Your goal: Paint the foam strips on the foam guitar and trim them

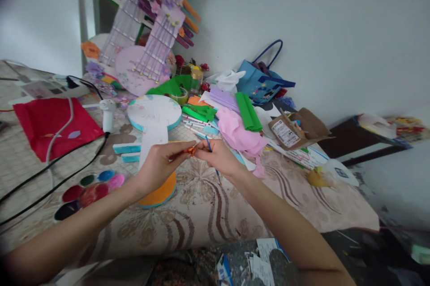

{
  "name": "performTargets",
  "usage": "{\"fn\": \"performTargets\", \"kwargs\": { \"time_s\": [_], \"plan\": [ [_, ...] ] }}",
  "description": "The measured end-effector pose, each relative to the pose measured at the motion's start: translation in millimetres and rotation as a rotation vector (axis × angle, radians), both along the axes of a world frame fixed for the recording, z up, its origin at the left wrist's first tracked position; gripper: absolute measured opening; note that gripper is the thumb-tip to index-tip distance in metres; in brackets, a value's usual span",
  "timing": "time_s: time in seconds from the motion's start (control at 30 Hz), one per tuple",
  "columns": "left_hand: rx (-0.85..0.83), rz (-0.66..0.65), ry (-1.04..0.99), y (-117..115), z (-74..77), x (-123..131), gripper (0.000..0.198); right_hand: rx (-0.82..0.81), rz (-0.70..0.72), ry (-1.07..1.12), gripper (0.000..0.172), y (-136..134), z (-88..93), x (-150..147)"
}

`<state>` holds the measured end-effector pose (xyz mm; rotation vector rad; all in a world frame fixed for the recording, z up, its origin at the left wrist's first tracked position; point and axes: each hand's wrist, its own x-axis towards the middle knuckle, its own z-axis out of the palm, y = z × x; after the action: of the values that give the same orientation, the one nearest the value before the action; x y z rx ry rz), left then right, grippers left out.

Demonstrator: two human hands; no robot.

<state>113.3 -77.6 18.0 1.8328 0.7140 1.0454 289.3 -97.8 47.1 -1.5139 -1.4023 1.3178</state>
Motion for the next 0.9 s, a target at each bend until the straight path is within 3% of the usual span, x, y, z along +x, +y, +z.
{"fn": "performTargets", "kwargs": {
  "time_s": [0.1,0.2,0.27,0.4,0.47,0.57,0.67,0.77,0.9],
  "plan": [
    [0.139,0.018,0.017,0,-2.9,4,0.027,-0.063,0.001,0.148,0.019,0,-1.1,-2],
    [0.140,0.051,0.056,5,-6.3,4,0.020,-0.154,0.031,0.283,0.015,-2,-0.1,0],
    [-0.020,0.065,0.045,11,-7.4,3,0.012,-0.185,0.044,0.312,0.016,-5,3.1,4],
    [-0.589,0.019,-0.161,22,-7.2,-1,0.012,-0.154,0.051,0.297,0.027,-10,13.2,13],
    [-0.720,-0.030,-0.212,25,-7.0,-1,0.016,-0.135,0.041,0.270,0.029,-11,15.9,16],
    [-0.853,-0.117,-0.232,27,-5.8,-1,0.022,-0.054,0.021,0.152,0.032,-11,14.5,16],
    [-0.971,-0.180,-0.255,27,-2.6,-2,0.025,0.150,0.017,-0.122,0.034,-10,10.7,10],
    [-1.075,-0.175,-0.310,26,0.7,-3,0.020,0.341,0.027,-0.381,0.035,-9,8.1,-1],
    [-1.095,-0.147,-0.344,24,1.9,-2,0.013,0.460,0.018,-0.518,0.027,-5,3.4,-15]
  ]
}}
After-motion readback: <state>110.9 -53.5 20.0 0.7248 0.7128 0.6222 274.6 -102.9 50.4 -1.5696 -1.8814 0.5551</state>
